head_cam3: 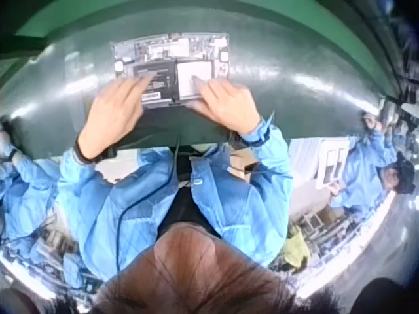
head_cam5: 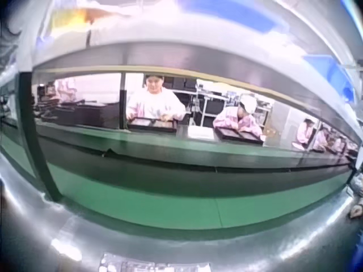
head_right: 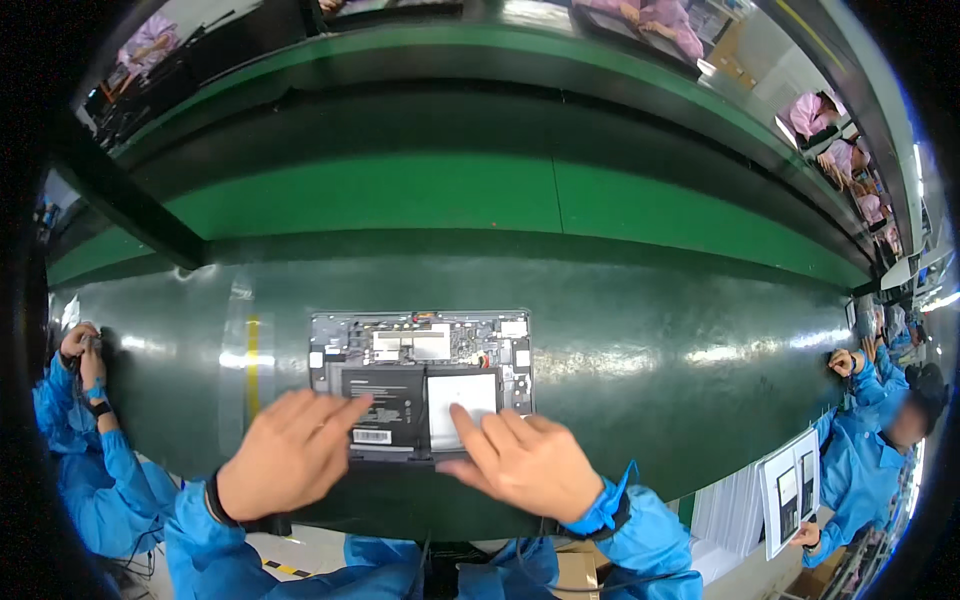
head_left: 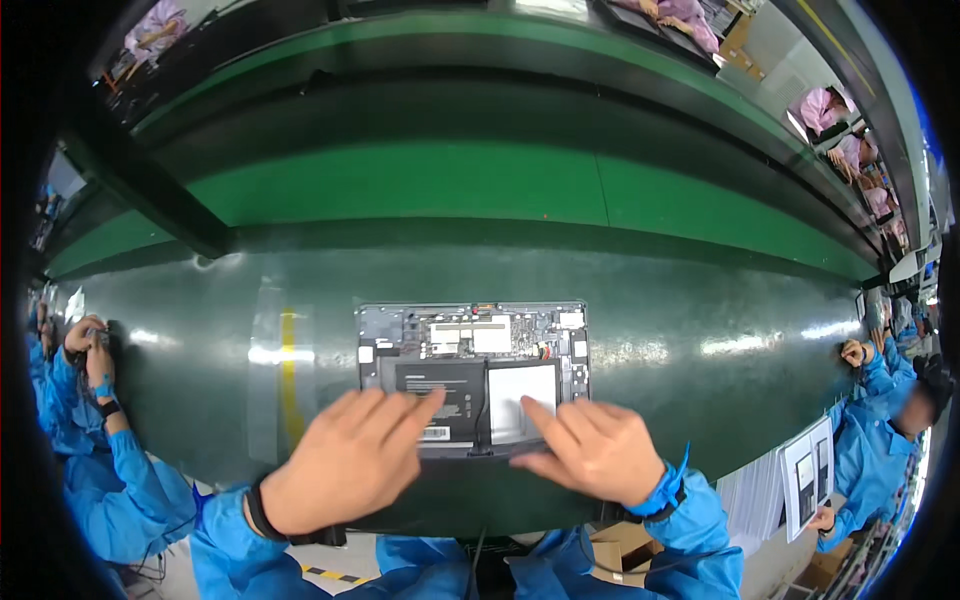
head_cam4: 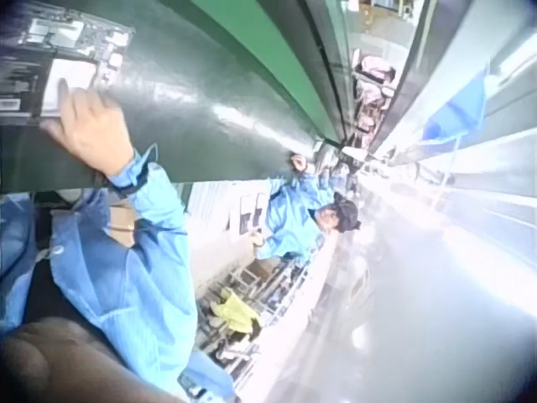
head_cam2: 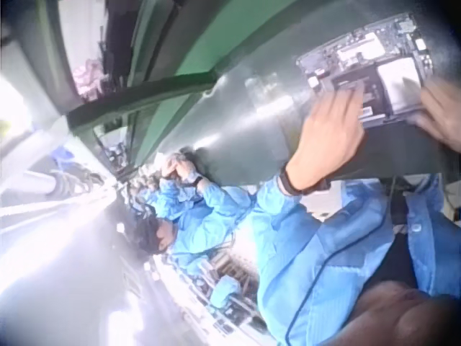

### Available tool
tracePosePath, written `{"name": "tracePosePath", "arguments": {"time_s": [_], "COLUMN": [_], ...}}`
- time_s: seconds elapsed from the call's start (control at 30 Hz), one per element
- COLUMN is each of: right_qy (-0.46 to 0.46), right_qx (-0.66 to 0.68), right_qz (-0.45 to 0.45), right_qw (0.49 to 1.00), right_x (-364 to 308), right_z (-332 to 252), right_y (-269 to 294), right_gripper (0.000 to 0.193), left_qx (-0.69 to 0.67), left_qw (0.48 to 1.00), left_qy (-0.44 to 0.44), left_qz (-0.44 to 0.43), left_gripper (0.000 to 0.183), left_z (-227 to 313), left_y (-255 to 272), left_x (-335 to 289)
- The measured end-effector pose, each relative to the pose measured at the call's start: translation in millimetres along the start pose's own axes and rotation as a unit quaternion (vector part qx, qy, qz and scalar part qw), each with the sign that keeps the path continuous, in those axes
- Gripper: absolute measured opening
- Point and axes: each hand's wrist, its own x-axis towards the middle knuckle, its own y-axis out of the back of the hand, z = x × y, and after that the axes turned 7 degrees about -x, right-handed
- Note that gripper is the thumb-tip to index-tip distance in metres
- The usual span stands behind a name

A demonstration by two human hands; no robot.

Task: Connecting an internal component cable to a circuit board inside a tablet or laptop housing using tweezers.

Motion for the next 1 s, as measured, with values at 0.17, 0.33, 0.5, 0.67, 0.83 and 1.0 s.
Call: {"name": "tracePosePath", "arguments": {"time_s": [0.17, 0.33, 0.5, 0.67, 0.83, 1.0], "right_qy": [0.016, -0.145, -0.194, -0.175, -0.173, -0.114], "right_qx": [0.098, 0.494, 0.709, 0.648, 0.662, 0.483], "right_qz": [0.037, 0.016, 0.031, -0.018, 0.046, 0.110], "right_qw": [0.994, 0.857, 0.678, 0.741, 0.728, 0.861], "right_x": [-34.6, -61.3, -63.9, -31.5, 33.3, 134.9], "right_z": [-49.1, -89.5, -135.7, -167.0, -165.2, -146.7], "right_y": [-2.6, 9.6, -18.2, -23.3, -42.6, -80.7], "right_gripper": [0.057, 0.020, 0.025, 0.023, 0.017, 0.018], "left_qx": [-0.034, -0.131, -0.213, -0.215, -0.126, 0.085], "left_qw": [0.998, 0.985, 0.953, 0.932, 0.920, 0.949], "left_qy": [-0.043, 0.001, 0.041, 0.082, 0.176, 0.134], "left_qz": [-0.024, 0.111, 0.213, 0.281, 0.327, 0.274], "left_gripper": [0.046, 0.027, 0.021, 0.018, 0.032, 0.046], "left_z": [59.7, 85.5, 105.5, 87.2, 47.7, -34.9], "left_y": [-28.5, -49.2, -62.2, -77.1, -65.3, -47.0], "left_x": [-42.5, -92.1, -133.5, -174.9, -197.3, -191.0]}}
